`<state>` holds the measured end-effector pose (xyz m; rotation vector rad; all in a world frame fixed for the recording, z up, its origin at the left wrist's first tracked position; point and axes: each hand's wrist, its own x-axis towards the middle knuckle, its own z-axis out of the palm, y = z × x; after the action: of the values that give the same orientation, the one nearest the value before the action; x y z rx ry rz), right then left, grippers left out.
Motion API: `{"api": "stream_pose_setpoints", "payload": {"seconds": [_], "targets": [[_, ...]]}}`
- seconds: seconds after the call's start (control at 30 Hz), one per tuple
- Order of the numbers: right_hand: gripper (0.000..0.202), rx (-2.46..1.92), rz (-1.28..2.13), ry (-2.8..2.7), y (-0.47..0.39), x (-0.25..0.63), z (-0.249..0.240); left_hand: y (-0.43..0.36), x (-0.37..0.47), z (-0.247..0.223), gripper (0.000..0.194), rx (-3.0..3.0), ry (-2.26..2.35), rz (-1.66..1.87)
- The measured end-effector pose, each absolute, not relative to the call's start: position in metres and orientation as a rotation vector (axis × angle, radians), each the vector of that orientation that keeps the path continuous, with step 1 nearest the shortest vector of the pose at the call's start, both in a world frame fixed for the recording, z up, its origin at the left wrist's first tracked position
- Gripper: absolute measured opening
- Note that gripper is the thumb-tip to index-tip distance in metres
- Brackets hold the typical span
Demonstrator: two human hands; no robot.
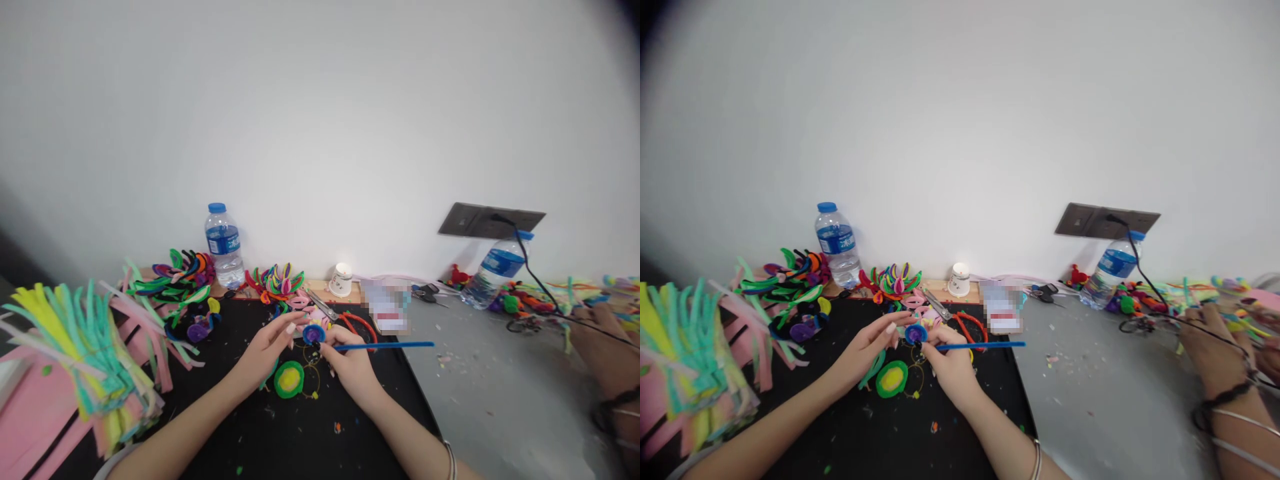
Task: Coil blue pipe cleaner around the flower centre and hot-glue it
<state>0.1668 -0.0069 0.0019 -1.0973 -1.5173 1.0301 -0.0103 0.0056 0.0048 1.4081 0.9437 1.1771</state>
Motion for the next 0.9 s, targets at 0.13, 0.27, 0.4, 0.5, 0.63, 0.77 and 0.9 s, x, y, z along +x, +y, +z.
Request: {"api": "stream_pose_setpoints", "payload": {"seconds": [0.13,0.27,0.4,0.5,0.63,0.77,0.9], "targets": [[0.015,-1.092,1.037,-1.502,-0.0069,0.1666,0.0014,0.0044,-0.0105,-0.0007,0.039,1.452,0.905,1.078],[0.012,-1.083,1.030,-1.516,-0.0068,0.1673,0.0009,0.0036,-0.0095,-0.0045,0.042,1.418,0.865,1.037],[0.014,-1.075,1.036,-1.506,-0.0065,0.1678,0.0007,0.0042,-0.0095,-0.0017,0.034,1.449,0.932,1.038],[0.016,-1.087,1.031,-1.512,-0.0058,0.1683,0.0002,0.0056,-0.0107,0.0023,0.033,1.440,1.004,1.070],[0.015,-1.109,1.036,-1.509,-0.0049,0.1689,-0.0005,0.0077,-0.0120,0.0043,0.028,1.265,1.021,1.214],[0.015,-1.117,1.035,-1.513,-0.0043,0.1690,-0.0014,0.0094,-0.0130,0.0028,0.017,0.975,0.824,1.280],[0.014,-1.122,1.035,-1.514,-0.0048,0.1679,0.0002,0.0116,-0.0153,0.0008,0.010,0.758,0.718,1.280]]}}
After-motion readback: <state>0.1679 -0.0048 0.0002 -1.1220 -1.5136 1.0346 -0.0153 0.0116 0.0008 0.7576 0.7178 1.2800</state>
